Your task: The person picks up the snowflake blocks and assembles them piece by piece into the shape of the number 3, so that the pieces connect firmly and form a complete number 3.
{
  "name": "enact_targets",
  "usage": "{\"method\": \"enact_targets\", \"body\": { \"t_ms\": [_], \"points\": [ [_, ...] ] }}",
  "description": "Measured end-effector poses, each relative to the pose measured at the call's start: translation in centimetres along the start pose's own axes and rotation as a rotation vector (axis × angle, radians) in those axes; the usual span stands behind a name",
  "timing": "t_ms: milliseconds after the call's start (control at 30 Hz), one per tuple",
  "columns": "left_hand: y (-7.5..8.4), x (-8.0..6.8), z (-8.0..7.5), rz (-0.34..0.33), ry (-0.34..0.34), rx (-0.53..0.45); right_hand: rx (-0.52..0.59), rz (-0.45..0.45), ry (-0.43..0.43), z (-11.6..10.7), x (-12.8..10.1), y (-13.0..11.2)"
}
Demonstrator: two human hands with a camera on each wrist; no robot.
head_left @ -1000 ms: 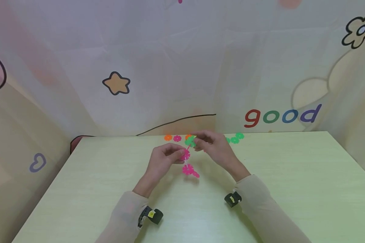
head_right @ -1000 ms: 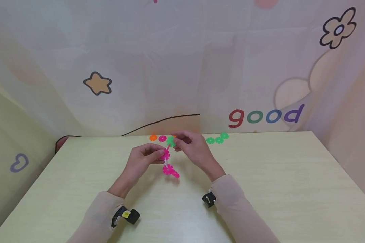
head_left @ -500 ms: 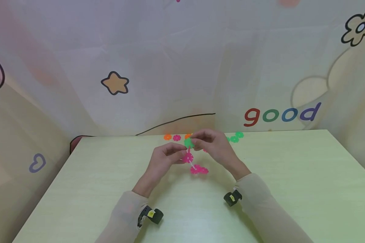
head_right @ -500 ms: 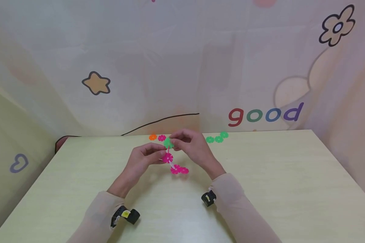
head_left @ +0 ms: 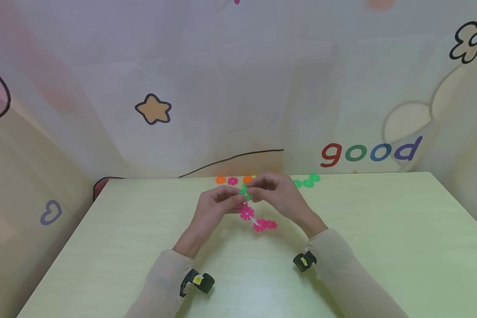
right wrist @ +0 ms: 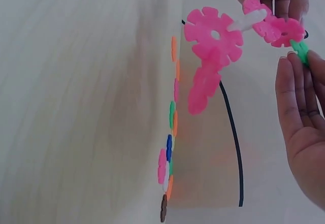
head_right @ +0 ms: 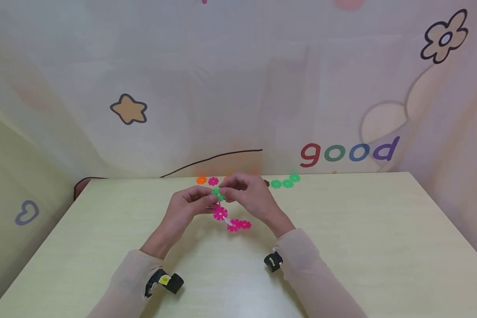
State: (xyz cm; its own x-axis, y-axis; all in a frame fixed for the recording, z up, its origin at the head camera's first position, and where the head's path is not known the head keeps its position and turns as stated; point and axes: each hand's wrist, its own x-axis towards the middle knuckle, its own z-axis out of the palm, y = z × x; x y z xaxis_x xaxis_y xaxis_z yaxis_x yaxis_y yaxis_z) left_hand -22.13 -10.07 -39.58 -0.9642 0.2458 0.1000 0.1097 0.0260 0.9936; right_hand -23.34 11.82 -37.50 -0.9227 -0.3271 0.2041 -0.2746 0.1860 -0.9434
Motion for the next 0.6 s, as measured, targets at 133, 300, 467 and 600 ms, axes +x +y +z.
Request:
{"method": "enact_targets", "body": {
  "t_ms": [133, 300, 467, 600],
  "points": [
    [0.0, 0.1, -0.2, -0.005, 0.014, -0.005, -0.037, 0.024, 0.005, -0.9, 0.3, 0.1],
    [-0.1, 0.1, -0.3, -0.013, 0.043, -0.006, -0.188, 0.053, 0.005, -2.8, 1.4, 0.5],
    [0.0, 0.2, -0.2, -0.019, 0.063, -0.005, -0.378, 0.106, -0.044, -4.6, 2.8, 1.9],
    [0.1, 0.1, -0.2, -0.014, 0.068, -0.013, -0.471, 0.161, -0.116, -5.4, 3.6, 3.6]
  ]
}}
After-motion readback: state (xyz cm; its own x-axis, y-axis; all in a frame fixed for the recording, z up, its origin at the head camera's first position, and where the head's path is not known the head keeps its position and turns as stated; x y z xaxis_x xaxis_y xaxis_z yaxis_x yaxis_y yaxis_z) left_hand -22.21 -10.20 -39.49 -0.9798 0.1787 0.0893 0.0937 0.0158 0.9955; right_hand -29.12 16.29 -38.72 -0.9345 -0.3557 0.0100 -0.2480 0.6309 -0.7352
